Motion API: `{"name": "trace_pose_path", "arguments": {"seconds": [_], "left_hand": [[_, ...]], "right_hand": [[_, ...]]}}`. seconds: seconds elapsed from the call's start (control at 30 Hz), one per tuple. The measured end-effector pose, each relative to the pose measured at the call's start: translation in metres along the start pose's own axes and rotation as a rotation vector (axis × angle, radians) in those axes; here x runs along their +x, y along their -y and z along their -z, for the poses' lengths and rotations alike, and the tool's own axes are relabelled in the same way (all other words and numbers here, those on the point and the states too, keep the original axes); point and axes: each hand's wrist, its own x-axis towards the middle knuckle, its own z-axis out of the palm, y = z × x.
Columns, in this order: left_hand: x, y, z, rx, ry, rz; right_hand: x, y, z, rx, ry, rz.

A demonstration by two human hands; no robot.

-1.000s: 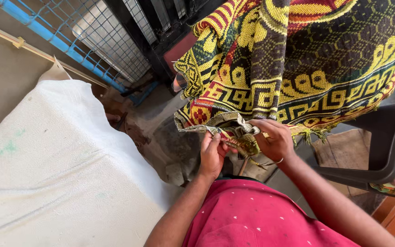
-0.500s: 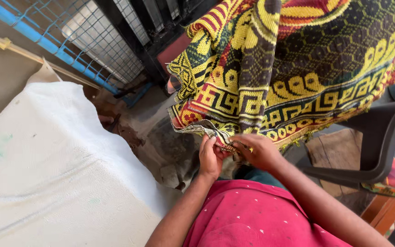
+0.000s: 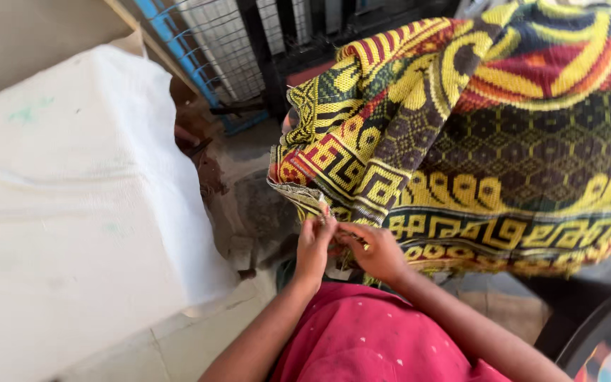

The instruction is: The person folds a large patterned textile on a white-covered surface. They smooth the fabric, fold it in half multiple times, and align the edges to create a compact rectangular bundle.

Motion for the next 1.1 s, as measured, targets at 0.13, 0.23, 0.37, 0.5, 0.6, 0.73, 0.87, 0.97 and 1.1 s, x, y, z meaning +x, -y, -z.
{"name": "trace_pose_path", "arguments": {"seconds": [0.13, 0.23, 0.37, 0.5, 0.6, 0.73, 0.87, 0.97, 1.1], "left_hand": [[-0.021, 0.036, -0.02, -0.132, -0.073, -0.029], [-0.03, 0.058, -0.03, -0.223, -0.122, -0.055], [-0.04, 0.081, -0.038, -0.376, -0.152, -0.158], [-0.041, 0.092, -0.047, -0.35, -0.182, -0.2], [-0.044, 0.097, -0.045, -0.308, -0.218, -0.223], [-0.047, 0.096, -0.025, -0.141, -0.243, -0.33], [-0.052, 0.095, 0.0, 0.07, -0.254, -0.383], [-0.056, 0.093, 0.014, 0.009, -0.251, -0.396], [-0.055, 0.087, 0.019, -0.191, -0.136, -0.495]], "right_hand": [[-0.019, -0.022, 0.021, 0.163, 0.18, -0.11], [-0.027, -0.037, 0.038, 0.251, 0.3, -0.094], [-0.039, -0.056, 0.041, 0.275, 0.239, 0.334], [-0.036, -0.071, 0.025, 0.402, 0.367, -0.27], [-0.043, -0.083, 0.022, 0.34, 0.318, -0.057], [-0.051, -0.095, 0.034, 0.045, 0.241, 0.047], [-0.049, -0.084, 0.053, 0.07, 0.026, 0.053], [-0.04, -0.054, 0.068, -0.148, -0.042, -0.129], [-0.031, 0.009, 0.081, -0.048, -0.221, 0.153]]}}
